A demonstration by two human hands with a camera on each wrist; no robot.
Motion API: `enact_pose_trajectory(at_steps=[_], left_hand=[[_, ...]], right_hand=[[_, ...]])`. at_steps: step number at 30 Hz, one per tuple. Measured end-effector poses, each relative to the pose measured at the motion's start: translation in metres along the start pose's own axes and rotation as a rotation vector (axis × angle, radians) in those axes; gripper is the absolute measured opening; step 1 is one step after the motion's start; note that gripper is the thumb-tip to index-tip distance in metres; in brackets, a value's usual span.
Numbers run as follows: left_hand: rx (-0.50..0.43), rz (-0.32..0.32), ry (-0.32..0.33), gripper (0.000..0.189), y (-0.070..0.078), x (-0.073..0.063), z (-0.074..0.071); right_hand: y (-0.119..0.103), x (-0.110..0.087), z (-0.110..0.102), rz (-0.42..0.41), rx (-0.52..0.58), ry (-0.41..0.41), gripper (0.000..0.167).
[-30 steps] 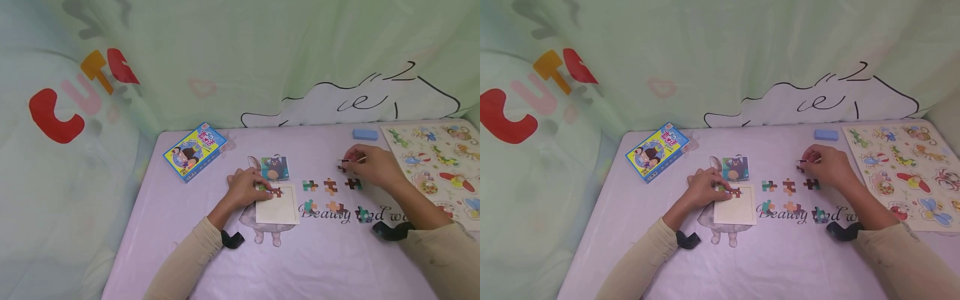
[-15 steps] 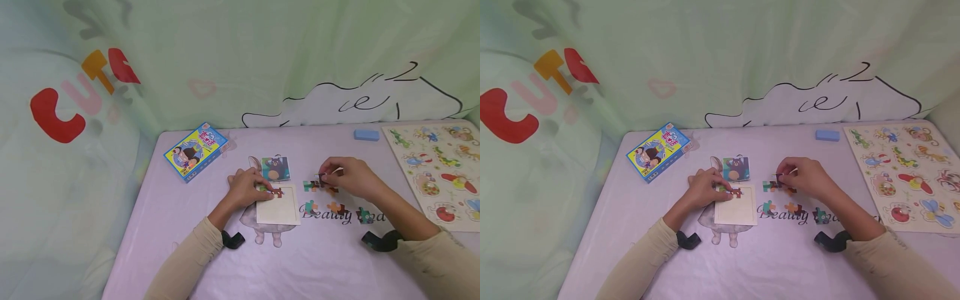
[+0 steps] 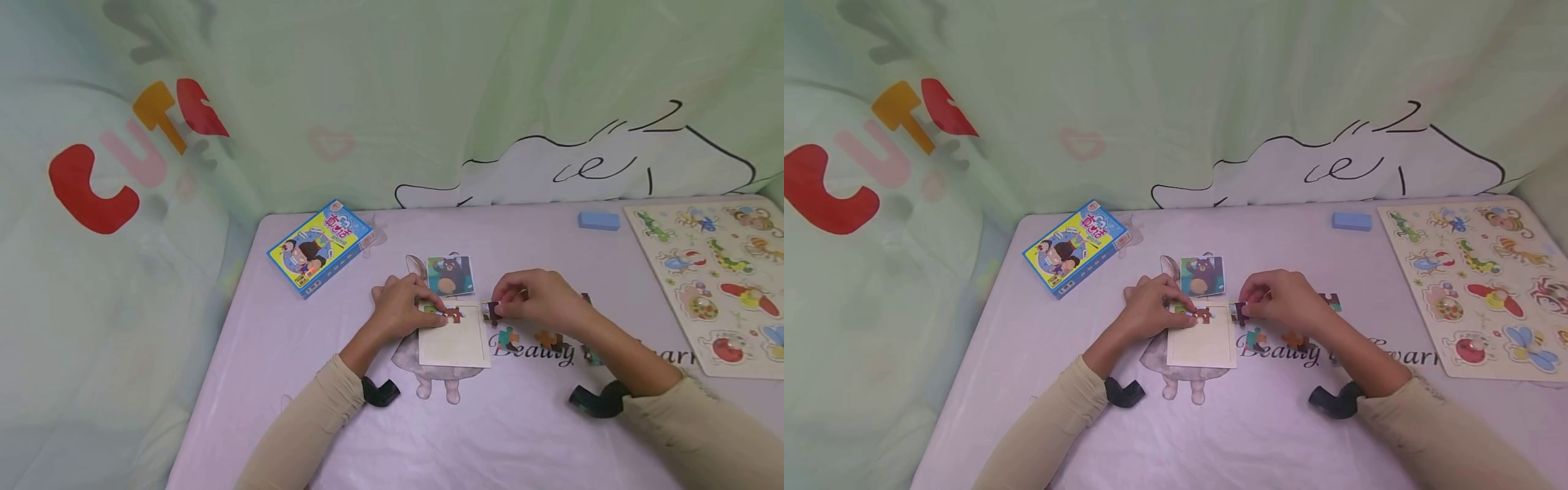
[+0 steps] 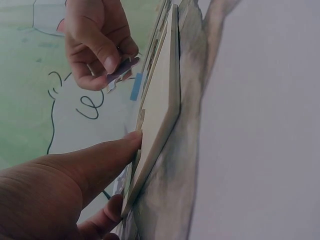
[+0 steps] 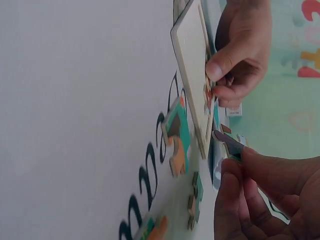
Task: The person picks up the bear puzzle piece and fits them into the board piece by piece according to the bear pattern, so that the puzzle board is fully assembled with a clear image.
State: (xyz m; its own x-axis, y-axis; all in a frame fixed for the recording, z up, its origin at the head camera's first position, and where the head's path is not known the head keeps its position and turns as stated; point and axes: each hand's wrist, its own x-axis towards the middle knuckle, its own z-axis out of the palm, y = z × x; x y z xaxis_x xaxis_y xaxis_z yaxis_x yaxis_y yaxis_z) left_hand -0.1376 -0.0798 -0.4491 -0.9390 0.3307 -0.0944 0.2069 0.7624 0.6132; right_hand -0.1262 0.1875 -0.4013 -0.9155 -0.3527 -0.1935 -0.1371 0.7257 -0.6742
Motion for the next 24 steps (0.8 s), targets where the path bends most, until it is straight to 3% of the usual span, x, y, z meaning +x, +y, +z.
enact_pose_trajectory(at_steps=[24], left_hand=[[-0.017,0.003,-0.002,0.013,0.0,0.0,-0.001]], right_hand=[[-0.019,0.014,0.023,-0.022,0.028,-0.023,0.006]])
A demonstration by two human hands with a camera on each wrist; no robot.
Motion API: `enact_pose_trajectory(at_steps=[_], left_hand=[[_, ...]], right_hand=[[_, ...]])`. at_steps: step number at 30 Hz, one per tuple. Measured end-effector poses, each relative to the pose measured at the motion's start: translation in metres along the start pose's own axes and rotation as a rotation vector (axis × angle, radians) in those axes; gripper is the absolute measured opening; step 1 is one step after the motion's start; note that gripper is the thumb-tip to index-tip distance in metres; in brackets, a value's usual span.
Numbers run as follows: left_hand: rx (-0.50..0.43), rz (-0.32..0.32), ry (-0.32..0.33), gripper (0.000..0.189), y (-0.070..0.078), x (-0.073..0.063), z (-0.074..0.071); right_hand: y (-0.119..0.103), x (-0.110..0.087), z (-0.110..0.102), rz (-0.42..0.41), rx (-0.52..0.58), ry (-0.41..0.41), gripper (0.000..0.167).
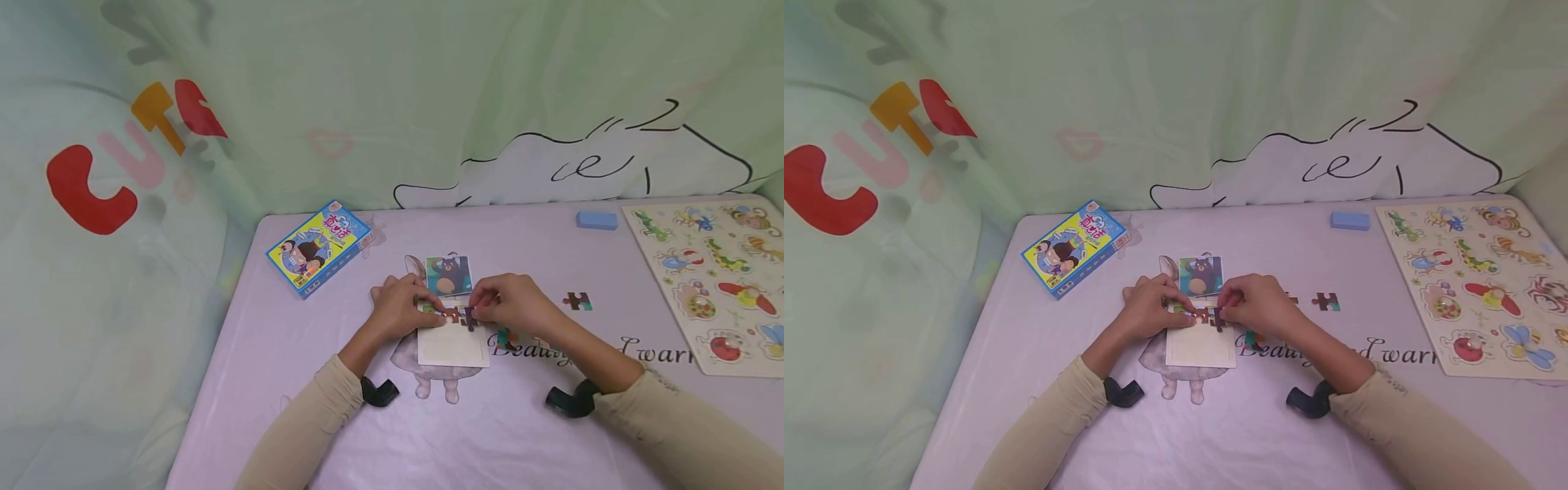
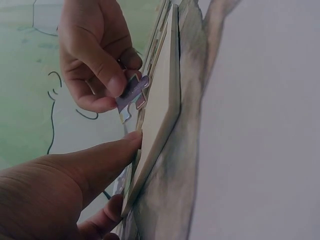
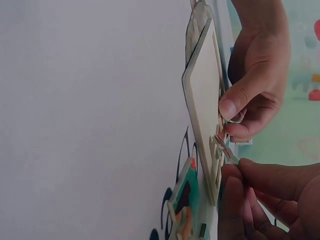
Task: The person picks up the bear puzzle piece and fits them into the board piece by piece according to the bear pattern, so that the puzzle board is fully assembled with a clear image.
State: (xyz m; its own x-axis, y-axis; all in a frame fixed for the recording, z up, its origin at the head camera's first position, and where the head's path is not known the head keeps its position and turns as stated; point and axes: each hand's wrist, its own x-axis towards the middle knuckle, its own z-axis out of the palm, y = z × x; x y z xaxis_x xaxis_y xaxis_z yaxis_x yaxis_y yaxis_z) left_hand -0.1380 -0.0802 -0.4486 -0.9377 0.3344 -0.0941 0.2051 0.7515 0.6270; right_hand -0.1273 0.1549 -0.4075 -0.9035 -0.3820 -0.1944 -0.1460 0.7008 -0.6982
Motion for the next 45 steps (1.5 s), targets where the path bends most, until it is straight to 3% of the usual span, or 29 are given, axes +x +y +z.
enact_pose_trajectory(at_steps=[25,36,45], left_hand=[[0.004,-0.009,-0.007,0.013,0.001,0.0,0.0],[0.022,-0.015,-0.008,0.014,0.0,0.001,0.001],[0.037,-0.022,-0.005,0.015,0.0,0.001,0.001]], right_hand=[[0.001,0.006,0.005,0.063,-0.061,0.08,0.007],[0.004,0.007,-0.002,0.085,-0.04,0.032,0.008],[0.007,0.005,0.0,0.084,-0.035,0.055,0.008]])
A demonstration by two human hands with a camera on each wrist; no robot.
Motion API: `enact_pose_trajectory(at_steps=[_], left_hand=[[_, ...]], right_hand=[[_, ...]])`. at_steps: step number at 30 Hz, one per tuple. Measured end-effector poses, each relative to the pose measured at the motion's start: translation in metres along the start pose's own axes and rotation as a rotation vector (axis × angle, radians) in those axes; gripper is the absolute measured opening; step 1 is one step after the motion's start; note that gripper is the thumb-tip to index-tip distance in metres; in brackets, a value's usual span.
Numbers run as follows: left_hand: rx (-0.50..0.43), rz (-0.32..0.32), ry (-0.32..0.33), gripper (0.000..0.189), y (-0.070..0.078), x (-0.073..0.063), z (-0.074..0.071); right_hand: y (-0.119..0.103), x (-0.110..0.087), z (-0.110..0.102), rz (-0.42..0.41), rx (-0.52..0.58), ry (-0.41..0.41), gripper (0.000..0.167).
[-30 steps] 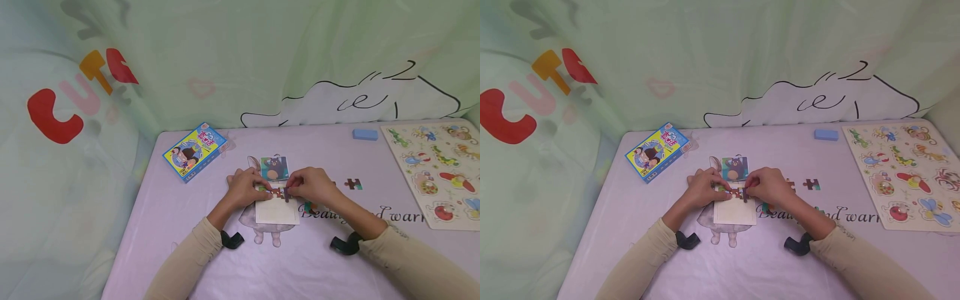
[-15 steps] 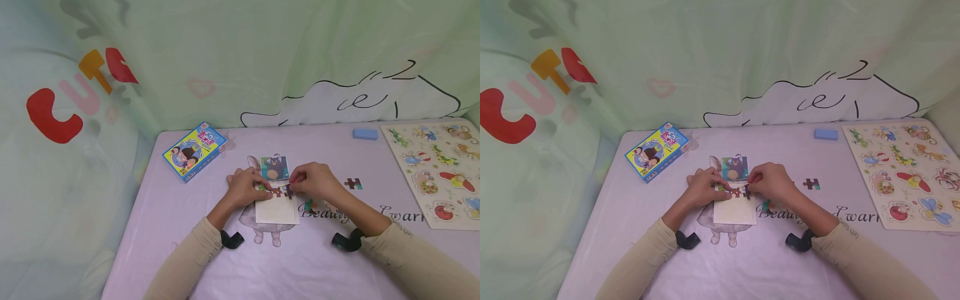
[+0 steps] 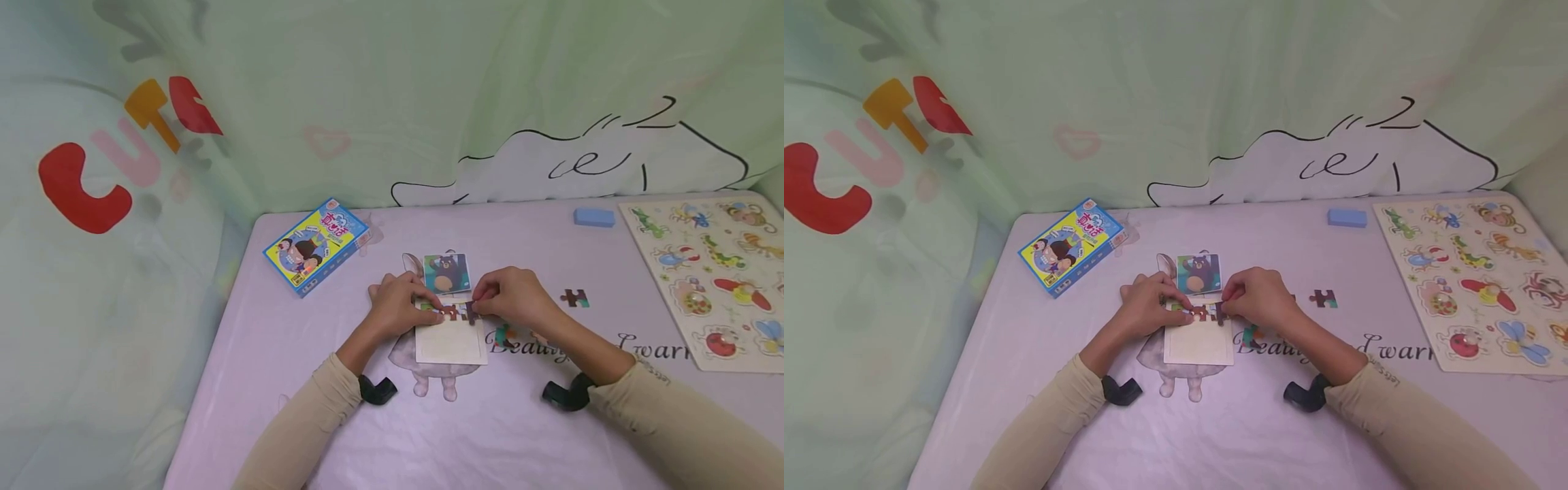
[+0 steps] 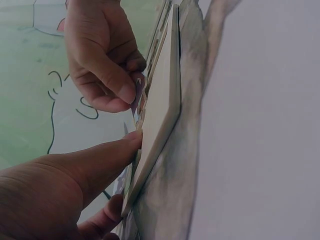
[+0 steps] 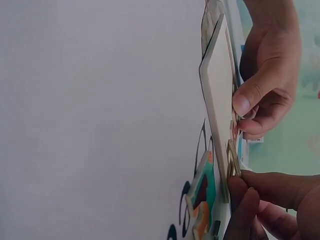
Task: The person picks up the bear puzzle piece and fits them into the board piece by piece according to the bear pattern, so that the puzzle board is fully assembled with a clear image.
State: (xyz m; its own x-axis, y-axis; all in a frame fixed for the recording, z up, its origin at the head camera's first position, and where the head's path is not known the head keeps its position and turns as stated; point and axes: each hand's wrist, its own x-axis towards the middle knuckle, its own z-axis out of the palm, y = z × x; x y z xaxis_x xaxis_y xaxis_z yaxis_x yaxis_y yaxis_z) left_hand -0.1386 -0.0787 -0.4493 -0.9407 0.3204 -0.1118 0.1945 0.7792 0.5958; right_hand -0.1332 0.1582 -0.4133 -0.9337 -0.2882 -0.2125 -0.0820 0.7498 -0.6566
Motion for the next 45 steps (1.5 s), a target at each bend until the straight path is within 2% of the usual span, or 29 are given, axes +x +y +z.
enact_pose_trajectory(at_steps=[10,17,26,35,45], left_hand=[[-0.001,-0.013,-0.007,0.015,0.001,0.0,-0.001],[0.002,-0.015,-0.005,0.016,0.001,0.0,0.0],[0.008,-0.018,-0.005,0.016,0.001,-0.001,0.0],[0.011,-0.011,-0.004,0.016,0.002,-0.001,-0.003],[0.007,-0.002,-0.004,0.015,0.0,0.0,-0.001]], right_hand=[[-0.001,-0.003,0.001,0.02,0.014,0.02,0.01],[0.004,-0.002,0.0,0.066,0.074,-0.027,0.008],[0.004,-0.002,0.005,0.102,0.144,-0.034,0.01],[0.0,0.0,0.012,0.068,0.081,0.013,0.01],[-0.004,-0.001,0.008,0.073,0.055,-0.003,0.012]])
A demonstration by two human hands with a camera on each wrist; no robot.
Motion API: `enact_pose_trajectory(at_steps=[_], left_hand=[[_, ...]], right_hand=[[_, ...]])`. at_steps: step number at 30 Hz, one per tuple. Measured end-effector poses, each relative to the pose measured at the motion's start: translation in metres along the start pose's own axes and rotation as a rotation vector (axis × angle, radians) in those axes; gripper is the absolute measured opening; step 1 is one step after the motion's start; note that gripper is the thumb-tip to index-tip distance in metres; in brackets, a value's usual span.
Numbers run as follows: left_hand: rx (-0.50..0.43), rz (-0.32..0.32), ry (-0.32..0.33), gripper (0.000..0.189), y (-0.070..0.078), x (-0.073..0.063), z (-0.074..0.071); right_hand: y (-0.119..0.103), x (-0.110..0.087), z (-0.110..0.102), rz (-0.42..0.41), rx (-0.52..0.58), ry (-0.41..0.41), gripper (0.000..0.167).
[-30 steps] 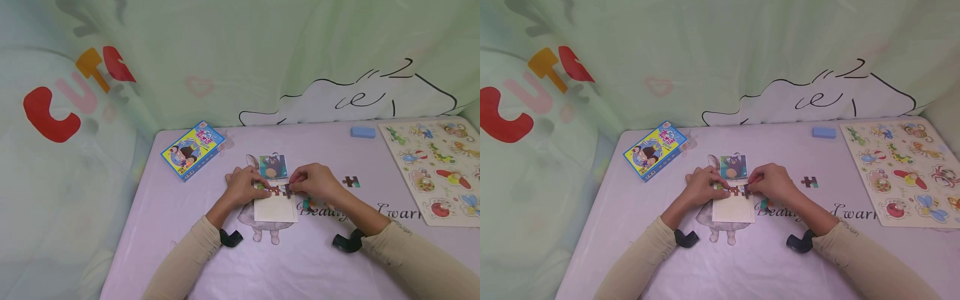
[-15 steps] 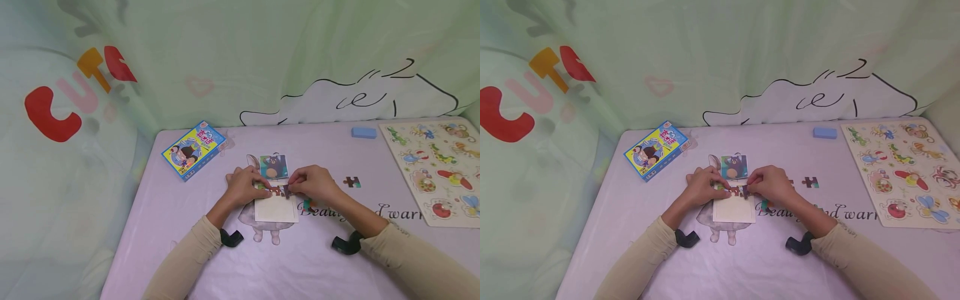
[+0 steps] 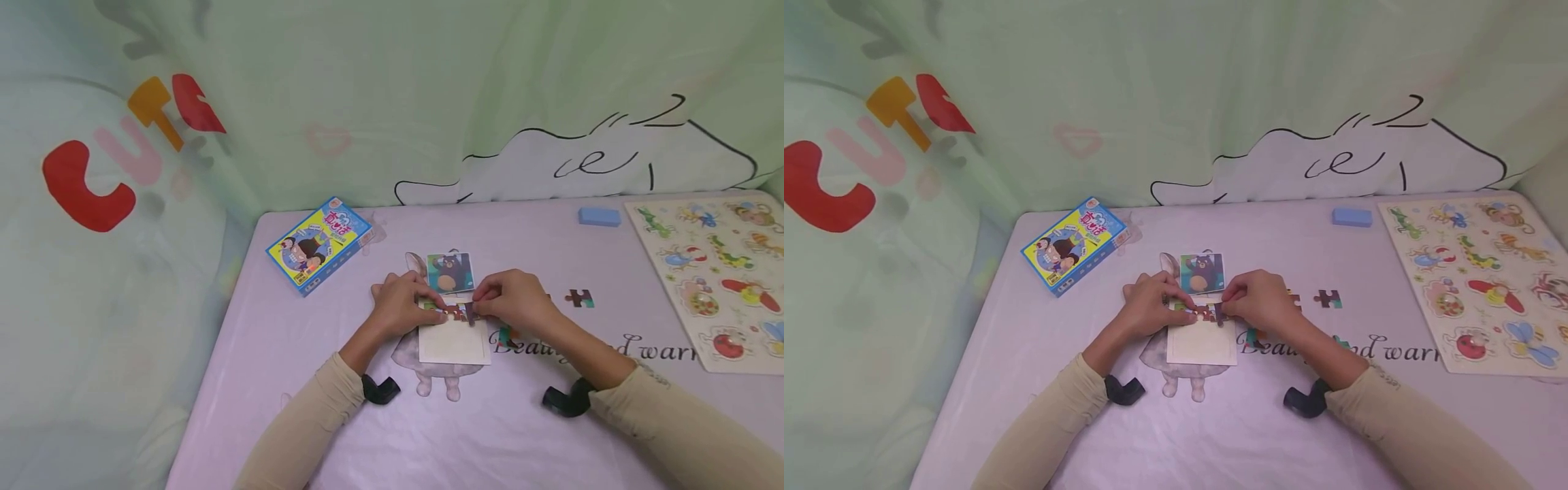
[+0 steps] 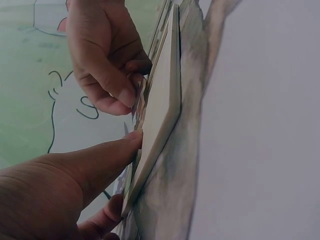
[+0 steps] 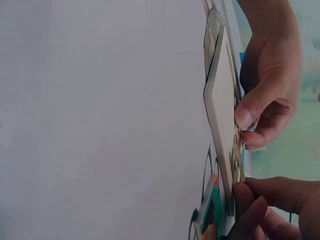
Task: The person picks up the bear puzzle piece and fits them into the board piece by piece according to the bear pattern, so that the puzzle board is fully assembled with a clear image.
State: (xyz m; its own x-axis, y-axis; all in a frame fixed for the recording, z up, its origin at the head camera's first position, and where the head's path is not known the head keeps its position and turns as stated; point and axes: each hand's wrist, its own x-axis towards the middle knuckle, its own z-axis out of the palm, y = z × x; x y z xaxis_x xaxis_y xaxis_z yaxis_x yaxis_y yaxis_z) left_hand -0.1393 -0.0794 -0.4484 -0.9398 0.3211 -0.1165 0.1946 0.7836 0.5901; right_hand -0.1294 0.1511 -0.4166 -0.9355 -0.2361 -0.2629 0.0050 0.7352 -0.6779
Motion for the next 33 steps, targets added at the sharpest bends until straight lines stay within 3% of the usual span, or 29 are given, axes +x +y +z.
enact_pose_trajectory(at_steps=[9,19,33], left_hand=[[-0.002,0.005,0.01,0.014,0.0019,-0.0008,0.0005],[-0.003,0.003,0.008,0.013,0.0011,-0.0011,0.0003],[0.002,0.005,0.011,0.014,0.0006,-0.0008,0.0008]], right_hand=[[0.0047,-0.0021,-0.0044,0.021,0.014,-0.002,0.013],[0.0013,-0.0033,0.0003,-0.05,0.022,0.05,0.012],[0.0034,-0.0022,0.0008,-0.017,0.012,0.061,0.012]])
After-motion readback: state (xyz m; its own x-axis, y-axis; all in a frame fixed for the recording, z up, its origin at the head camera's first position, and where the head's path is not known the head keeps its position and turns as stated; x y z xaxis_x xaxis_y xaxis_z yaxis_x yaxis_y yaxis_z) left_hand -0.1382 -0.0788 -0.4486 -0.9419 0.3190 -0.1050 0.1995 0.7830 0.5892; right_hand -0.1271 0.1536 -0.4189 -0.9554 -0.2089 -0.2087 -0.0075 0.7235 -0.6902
